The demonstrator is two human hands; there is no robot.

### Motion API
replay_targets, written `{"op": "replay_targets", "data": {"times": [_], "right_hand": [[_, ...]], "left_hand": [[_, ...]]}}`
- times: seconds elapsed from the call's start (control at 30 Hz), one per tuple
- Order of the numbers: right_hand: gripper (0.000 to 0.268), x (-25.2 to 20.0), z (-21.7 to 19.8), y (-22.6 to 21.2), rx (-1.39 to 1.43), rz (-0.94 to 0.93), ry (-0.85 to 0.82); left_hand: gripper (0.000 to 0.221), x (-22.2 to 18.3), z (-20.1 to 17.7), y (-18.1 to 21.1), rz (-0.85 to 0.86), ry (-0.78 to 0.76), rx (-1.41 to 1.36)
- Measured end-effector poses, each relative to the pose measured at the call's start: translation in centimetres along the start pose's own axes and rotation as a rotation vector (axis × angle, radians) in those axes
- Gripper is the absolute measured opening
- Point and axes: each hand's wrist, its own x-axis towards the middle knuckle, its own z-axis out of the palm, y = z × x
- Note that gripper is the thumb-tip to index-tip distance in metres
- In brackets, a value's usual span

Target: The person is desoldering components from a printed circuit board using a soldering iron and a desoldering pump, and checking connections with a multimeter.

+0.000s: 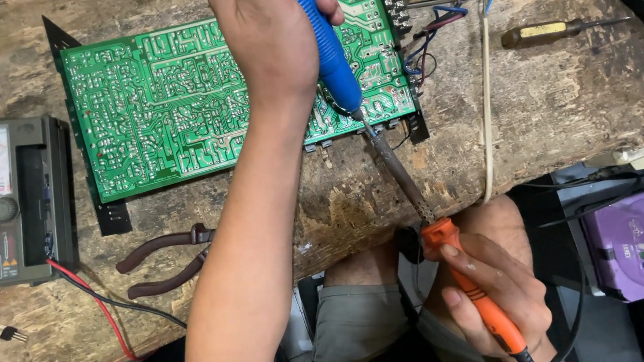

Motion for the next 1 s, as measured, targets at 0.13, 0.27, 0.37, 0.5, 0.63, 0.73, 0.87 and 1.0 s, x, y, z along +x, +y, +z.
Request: {"op": "replay_targets", "data": {"times": [0.13, 0.27, 0.37, 0.5, 0.63, 0.73, 0.87, 1.0], "right_hand": [[0.029, -0.3, 0.2, 0.5, -0.017, -0.019, 0.020], [0.029, -0.4, 0.7, 1.0, 0.010, -0.065, 0.080], [0.028, -0.3, 0.8, 1.3, 0.030, -0.102, 0.100], [0.031, 0.1, 0.9, 1.4, 0.088, -0.152, 0.087], [0.033, -0.1, 1.0, 1.2, 0.136, -0.122, 0.105], [0.038, -0.5, 0.6, 0.9, 0.196, -0.104, 0.118], [0.035, -1.0, 0.0, -0.7, 0.248, 0.038, 0.217], [0.038, -1.9, 0.7, -2.0, 0.247, 0.099, 0.356]], "left_hand": [[0.030, 0.0, 0.0, -0.1, 0.003, -0.007, 0.018], [0.027, -0.1, 0.1, -0.6, 0.002, -0.031, -0.002], [0.027, -0.3, 0.4, -0.8, -0.028, -0.018, 0.010], [0.028, -0.6, 0.5, -0.7, -0.078, 0.010, 0.031], [0.028, -0.5, 0.7, 0.6, -0.077, 0.037, 0.040], [0.029, -0.4, 0.7, 1.9, -0.069, 0.048, 0.037], [0.041, -0.9, 0.3, 5.6, -0.087, 0.098, -0.267], [0.045, -1.8, 0.8, 9.9, -0.003, 0.148, -0.264]]}}
